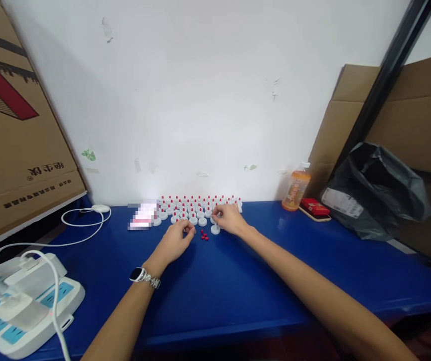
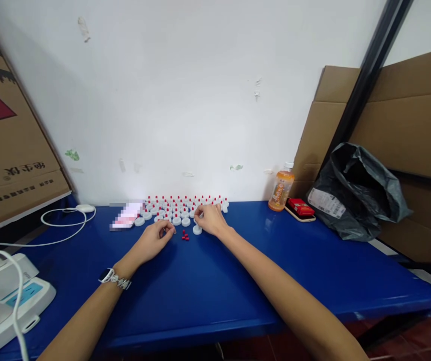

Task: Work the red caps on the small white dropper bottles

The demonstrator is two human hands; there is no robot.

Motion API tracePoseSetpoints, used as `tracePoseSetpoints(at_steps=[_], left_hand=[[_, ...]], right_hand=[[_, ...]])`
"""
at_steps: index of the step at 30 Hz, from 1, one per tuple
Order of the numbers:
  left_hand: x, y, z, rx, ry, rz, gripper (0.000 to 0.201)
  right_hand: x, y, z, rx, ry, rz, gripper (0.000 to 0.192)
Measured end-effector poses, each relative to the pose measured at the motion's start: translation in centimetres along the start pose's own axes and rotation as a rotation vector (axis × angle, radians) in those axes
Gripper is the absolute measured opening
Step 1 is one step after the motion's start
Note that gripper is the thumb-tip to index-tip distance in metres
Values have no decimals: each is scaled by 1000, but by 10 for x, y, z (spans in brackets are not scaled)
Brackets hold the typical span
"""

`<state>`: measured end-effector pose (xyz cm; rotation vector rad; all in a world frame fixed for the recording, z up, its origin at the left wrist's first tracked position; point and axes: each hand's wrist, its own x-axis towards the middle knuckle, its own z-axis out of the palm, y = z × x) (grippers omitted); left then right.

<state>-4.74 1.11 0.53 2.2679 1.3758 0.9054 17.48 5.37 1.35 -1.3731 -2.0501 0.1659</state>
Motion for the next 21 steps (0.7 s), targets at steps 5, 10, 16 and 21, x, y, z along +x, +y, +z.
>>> tracePoseSetpoints(at_steps=[5,10,16,21], left_hand=[[-1,-4,-2,-21,-6,7,23],[-3,-9,-7,-74,-90,-93,14],[-4,-11,-10,-80,-85,-106,13],[-2,-16,-7,-48,-74,-122,9]], right_hand=[[1,2,4,100,-40,21,8],[1,3,11,82,64,31,13],[17,-27,22,-138,32,-78,22],[33,-44,39,-268,-61,-144,20]])
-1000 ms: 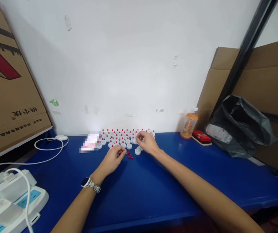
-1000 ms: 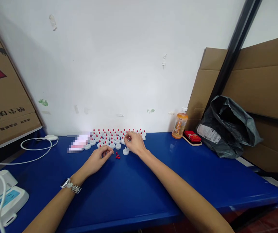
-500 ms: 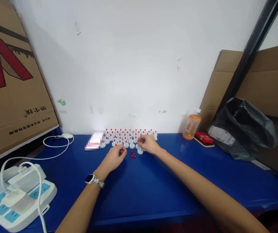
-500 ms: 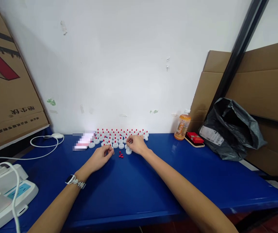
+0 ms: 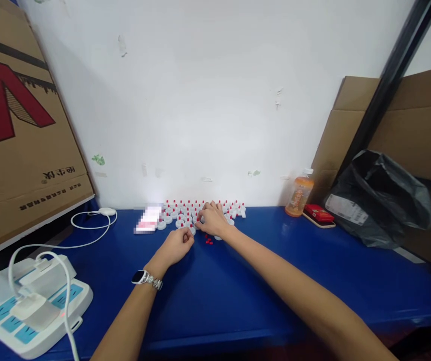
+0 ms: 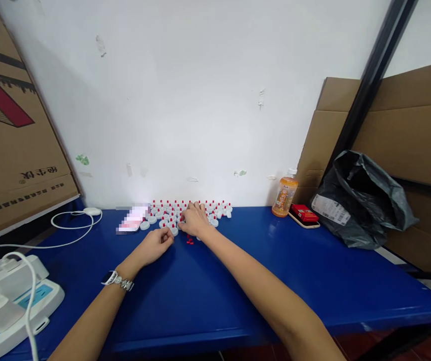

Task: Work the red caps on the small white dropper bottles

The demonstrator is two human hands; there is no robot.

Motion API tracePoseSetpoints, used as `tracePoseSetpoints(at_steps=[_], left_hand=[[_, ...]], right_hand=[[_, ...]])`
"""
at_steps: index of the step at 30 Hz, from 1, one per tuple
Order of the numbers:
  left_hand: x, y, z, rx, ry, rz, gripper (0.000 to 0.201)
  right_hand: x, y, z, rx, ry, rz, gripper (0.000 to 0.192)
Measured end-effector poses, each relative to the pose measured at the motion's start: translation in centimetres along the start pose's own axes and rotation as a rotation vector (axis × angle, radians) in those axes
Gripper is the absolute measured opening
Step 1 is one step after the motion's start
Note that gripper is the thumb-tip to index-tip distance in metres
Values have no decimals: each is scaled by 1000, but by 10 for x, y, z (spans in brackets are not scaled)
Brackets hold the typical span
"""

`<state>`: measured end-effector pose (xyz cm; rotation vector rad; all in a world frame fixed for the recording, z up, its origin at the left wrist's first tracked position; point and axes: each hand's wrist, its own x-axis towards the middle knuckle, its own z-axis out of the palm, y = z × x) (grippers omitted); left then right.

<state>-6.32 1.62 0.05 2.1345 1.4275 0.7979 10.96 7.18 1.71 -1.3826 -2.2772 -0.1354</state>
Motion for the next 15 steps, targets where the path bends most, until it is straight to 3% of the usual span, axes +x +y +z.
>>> tracePoseSetpoints(at_steps=[3,7,10,15], left_hand=[[1,-1,0,50,23,17,12],[-1,7,-1,54,61,54,25],[-3,21,2,-17,126,90,34],[-4,45,16,-9,160,199,32]], right_hand=[[1,0,0,73,34,9,14],[-11,9,-18,356,154,16,12],[-33,12,-32,565,183,6,15],[-74,6,-38,590,293,-62,14]])
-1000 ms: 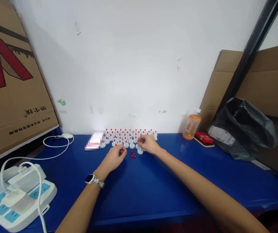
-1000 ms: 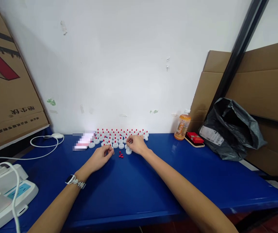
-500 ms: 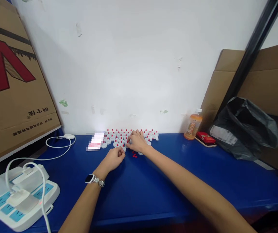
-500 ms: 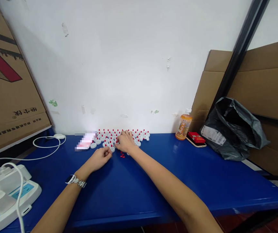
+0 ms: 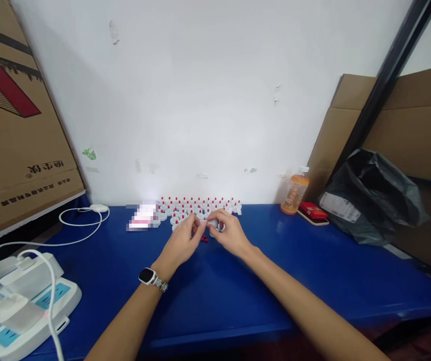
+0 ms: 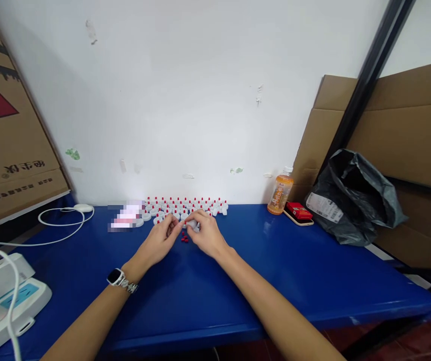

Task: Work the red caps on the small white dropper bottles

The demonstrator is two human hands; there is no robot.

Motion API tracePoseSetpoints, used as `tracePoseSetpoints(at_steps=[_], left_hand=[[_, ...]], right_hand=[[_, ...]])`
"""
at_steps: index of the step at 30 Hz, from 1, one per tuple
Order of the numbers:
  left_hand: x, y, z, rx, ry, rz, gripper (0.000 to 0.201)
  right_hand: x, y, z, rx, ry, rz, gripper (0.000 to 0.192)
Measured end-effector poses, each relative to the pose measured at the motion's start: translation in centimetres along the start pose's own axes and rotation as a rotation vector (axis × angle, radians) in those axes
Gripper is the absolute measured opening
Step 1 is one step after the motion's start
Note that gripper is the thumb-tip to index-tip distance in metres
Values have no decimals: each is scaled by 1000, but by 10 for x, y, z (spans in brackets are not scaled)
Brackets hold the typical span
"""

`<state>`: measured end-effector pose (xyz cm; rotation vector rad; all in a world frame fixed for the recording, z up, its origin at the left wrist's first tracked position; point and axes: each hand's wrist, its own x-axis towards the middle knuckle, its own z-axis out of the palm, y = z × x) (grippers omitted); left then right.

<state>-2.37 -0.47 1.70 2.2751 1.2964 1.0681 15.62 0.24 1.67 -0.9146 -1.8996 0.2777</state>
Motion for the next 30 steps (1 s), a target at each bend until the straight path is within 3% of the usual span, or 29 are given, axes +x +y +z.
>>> tracePoseSetpoints(at_steps=[4,8,12,14,16,18,19,22,24,27,30], left_hand=[[3,4,8,162,-65,93,27],[4,2,7,180,-65,157,26],[3,5,6,199,-30,232,28],[3,8,3,171,29,220,29],[3,9,-3,93,148,125,34],[3,6,-12,39,326,-20,38],[2,3,-16,34,335,-25,37],[-1,-11,-18,49,113,100,32],[-2,-22,-12,70,-32,147,27],[-1,-31,0,110,-128,153,25],[0,-31,5,119,-165,164,22]], right_hand=[[-12,-7,2,6,12,11,21],[-12,-14,4,66,33,53,33],[-14,-22,5,90,21,7,27],[-14,-22,3,53,5,-44,24],[-13,-15,-3,-9,10,-60,23],[-10,-5,-12,-69,62,-13,22],[-9,0,-17,-87,108,27,20],[-6,12,-25,-70,215,144,18],[-5,14,-22,-33,192,194,17],[-6,15,-14,-6,104,179,15],[-7,17,-8,-61,95,118,11]])
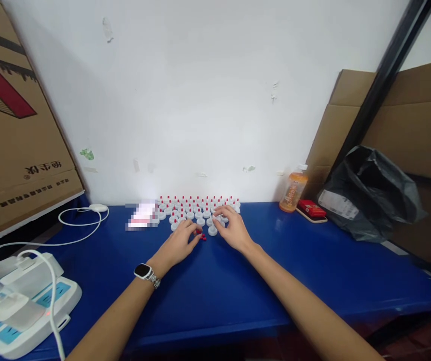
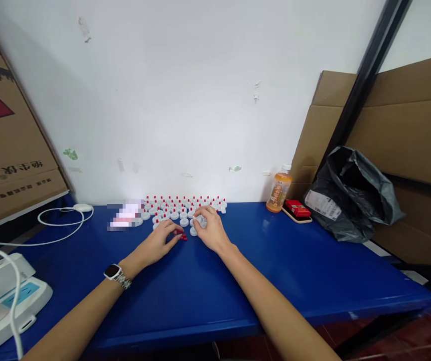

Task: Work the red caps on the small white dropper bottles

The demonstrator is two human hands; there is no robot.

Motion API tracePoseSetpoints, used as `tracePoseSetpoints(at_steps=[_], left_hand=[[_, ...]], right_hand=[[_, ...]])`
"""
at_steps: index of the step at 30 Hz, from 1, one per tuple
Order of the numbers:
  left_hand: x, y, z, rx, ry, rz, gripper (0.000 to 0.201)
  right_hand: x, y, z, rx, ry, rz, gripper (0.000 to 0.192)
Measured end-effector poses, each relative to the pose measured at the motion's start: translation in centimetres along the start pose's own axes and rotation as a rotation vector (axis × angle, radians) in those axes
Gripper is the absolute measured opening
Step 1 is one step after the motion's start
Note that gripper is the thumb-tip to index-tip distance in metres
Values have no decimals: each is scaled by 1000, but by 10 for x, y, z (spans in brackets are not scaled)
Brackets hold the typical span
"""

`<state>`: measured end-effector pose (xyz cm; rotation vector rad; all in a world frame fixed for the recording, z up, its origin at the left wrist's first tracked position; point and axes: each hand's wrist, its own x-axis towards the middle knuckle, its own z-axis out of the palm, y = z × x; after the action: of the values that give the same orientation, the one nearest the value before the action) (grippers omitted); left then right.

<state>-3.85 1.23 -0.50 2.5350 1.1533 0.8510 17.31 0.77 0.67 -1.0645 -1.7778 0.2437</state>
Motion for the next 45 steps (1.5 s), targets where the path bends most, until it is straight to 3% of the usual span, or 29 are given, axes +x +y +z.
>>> tracePoseSetpoints(at_steps=[4,8,11,14,18,25,29,35,39,42,45], left_hand=[[-4,2,-9,-37,67,-56,21],[-11,-5,-22,-59,103,-155,25],[-13,-13,-29,26,202,-194,34],[-14,-18,-34,78,277,-237,33],[-16,-19,-35,85,285,-287,33],[-16,-17,-37,71,270,-338,35],[-15,-15,-39,92,327,-381,36],[-14,-20,-34,68,385,-421,36],[-14,-20,-33,5,364,-362,36],[-12,-9,-31,-54,354,-268,34],[-8,8,-24,-72,300,-175,30]], right_hand=[[4,2,4,-116,2,5,8],[20,-5,19,-50,-147,-1,10],[38,-12,37,-67,-259,-38,12],[53,-13,55,-260,-330,-122,12],[60,-10,66,-509,-407,-197,14],[61,-7,64,-486,-442,-148,19],[51,-19,65,-465,-370,-158,31],[33,-33,76,-417,-359,-78,17],[33,-34,63,-243,-275,-71,9],[29,-29,37,-4,-254,-34,13],[17,-24,12,94,-255,-6,16]])
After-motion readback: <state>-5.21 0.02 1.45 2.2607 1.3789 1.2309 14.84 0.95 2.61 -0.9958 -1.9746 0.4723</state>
